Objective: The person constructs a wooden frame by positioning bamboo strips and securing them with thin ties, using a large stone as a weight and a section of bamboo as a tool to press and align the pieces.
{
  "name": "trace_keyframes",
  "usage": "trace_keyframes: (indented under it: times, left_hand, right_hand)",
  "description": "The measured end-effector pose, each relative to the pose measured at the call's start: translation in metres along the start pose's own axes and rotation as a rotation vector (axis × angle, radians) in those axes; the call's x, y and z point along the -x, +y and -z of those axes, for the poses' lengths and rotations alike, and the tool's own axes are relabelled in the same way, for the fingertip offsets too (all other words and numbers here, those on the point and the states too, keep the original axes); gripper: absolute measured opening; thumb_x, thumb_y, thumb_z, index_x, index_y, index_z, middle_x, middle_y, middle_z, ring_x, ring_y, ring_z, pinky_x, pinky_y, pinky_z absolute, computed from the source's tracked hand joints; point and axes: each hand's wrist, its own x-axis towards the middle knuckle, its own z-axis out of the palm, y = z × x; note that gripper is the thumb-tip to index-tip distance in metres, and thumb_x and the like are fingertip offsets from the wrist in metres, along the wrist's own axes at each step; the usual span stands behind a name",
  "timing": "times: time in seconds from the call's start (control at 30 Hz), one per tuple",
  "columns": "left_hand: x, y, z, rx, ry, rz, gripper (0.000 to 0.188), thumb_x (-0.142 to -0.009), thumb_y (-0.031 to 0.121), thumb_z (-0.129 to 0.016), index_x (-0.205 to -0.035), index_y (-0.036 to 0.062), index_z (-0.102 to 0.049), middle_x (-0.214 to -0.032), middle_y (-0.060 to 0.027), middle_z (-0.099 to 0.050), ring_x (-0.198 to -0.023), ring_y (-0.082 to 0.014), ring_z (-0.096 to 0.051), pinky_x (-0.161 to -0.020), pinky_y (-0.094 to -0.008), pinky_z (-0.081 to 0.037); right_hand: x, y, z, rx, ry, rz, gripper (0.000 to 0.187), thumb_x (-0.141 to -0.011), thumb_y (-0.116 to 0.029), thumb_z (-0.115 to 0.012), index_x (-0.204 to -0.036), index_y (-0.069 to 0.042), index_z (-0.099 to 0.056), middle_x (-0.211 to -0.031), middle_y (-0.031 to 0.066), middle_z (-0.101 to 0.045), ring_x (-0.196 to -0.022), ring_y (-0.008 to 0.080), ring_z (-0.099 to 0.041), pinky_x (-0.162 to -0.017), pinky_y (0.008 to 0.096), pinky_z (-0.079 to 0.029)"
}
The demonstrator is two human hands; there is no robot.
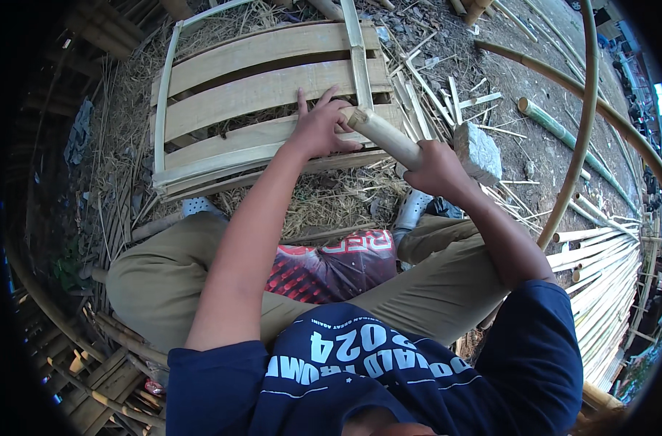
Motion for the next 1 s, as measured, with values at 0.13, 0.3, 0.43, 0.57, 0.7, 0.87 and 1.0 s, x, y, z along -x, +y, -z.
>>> trace_keyframes:
  times: [0.13, 0.3, 0.43, 0.57, 0.7, 0.87, 1.0]
  left_hand:
    - [0.008, -0.001, -0.001, 0.037, -0.016, 0.033, 0.037, -0.069, 0.045, -0.092, -0.092, 0.0172, -0.082, -0.149, -0.0057, -0.06, -0.16, -0.0258, -0.023, -0.122, -0.0712, 0.015]
    - [0.01, 0.002, -0.001, 0.059, -0.017, 0.045, 0.037, -0.068, 0.045, -0.093, -0.09, 0.0172, -0.081, -0.152, -0.0067, -0.057, -0.16, -0.0245, -0.022, -0.124, -0.0658, 0.016]
    - [0.009, 0.006, -0.002, 0.052, -0.03, 0.029, 0.038, -0.069, 0.046, -0.092, -0.092, 0.0176, -0.082, -0.152, -0.0066, -0.058, -0.161, -0.0246, -0.021, -0.123, -0.0672, 0.017]
    - [0.003, 0.016, 0.012, 0.005, -0.094, 0.117, 0.038, -0.07, 0.046, -0.092, -0.094, 0.0174, -0.082, -0.155, -0.008, -0.055, -0.161, -0.0258, -0.019, -0.122, -0.0691, 0.019]
    - [0.004, 0.008, 0.0, 0.03, -0.087, 0.133, 0.04, -0.071, 0.045, -0.092, -0.096, 0.0163, -0.082, -0.16, -0.0102, -0.05, -0.162, -0.0271, -0.018, -0.127, -0.0643, 0.012]
    - [0.011, -0.002, -0.014, 0.112, 0.06, 0.01, 0.037, -0.071, 0.043, -0.092, -0.094, 0.0156, -0.082, -0.156, -0.0121, -0.054, -0.16, -0.0287, -0.023, -0.131, -0.0575, 0.003]
    - [0.01, 0.0, -0.013, 0.077, 0.054, 0.018, 0.038, -0.071, 0.042, -0.092, -0.095, 0.0142, -0.082, -0.155, -0.0126, -0.055, -0.159, -0.028, -0.026, -0.13, -0.0589, 0.002]
  right_hand:
    - [0.013, -0.022, 0.028, -0.487, 0.271, -0.042, 0.04, -0.072, -0.023, -0.078, -0.099, 0.007, -0.072, -0.087, 0.0277, -0.074, -0.087, 0.0411, -0.075, -0.082, 0.0466, -0.059]
    - [0.004, -0.006, 0.02, -0.079, 0.007, -0.118, 0.04, -0.073, -0.02, -0.077, -0.103, 0.007, -0.072, -0.091, 0.0264, -0.075, -0.091, 0.041, -0.075, -0.084, 0.0466, -0.059]
    - [0.001, 0.005, 0.009, -0.243, 0.119, -0.119, 0.042, -0.072, -0.021, -0.078, -0.104, 0.006, -0.073, -0.093, 0.0275, -0.075, -0.093, 0.0412, -0.075, -0.086, 0.0464, -0.058]
    - [-0.012, 0.019, 0.006, -0.056, 0.001, -0.121, 0.043, -0.073, -0.021, -0.078, -0.105, 0.007, -0.072, -0.093, 0.0272, -0.075, -0.092, 0.0405, -0.075, -0.086, 0.0468, -0.058]
    - [-0.021, 0.026, 0.013, -0.079, 0.114, -0.083, 0.045, -0.073, -0.025, -0.079, -0.11, 0.0, -0.071, -0.097, 0.0225, -0.076, -0.092, 0.0389, -0.074, -0.087, 0.0483, -0.058]
    - [-0.049, 0.049, 0.0, 0.2, 0.156, -0.029, 0.036, -0.075, -0.021, -0.076, -0.109, -0.01, -0.069, -0.093, 0.0162, -0.075, -0.093, 0.0371, -0.074, -0.085, 0.0492, -0.058]
    - [-0.062, 0.048, -0.01, 0.167, 0.28, -0.082, 0.029, -0.076, -0.018, -0.075, -0.103, -0.01, -0.067, -0.09, 0.0158, -0.074, -0.088, 0.0374, -0.074, -0.08, 0.0501, -0.058]
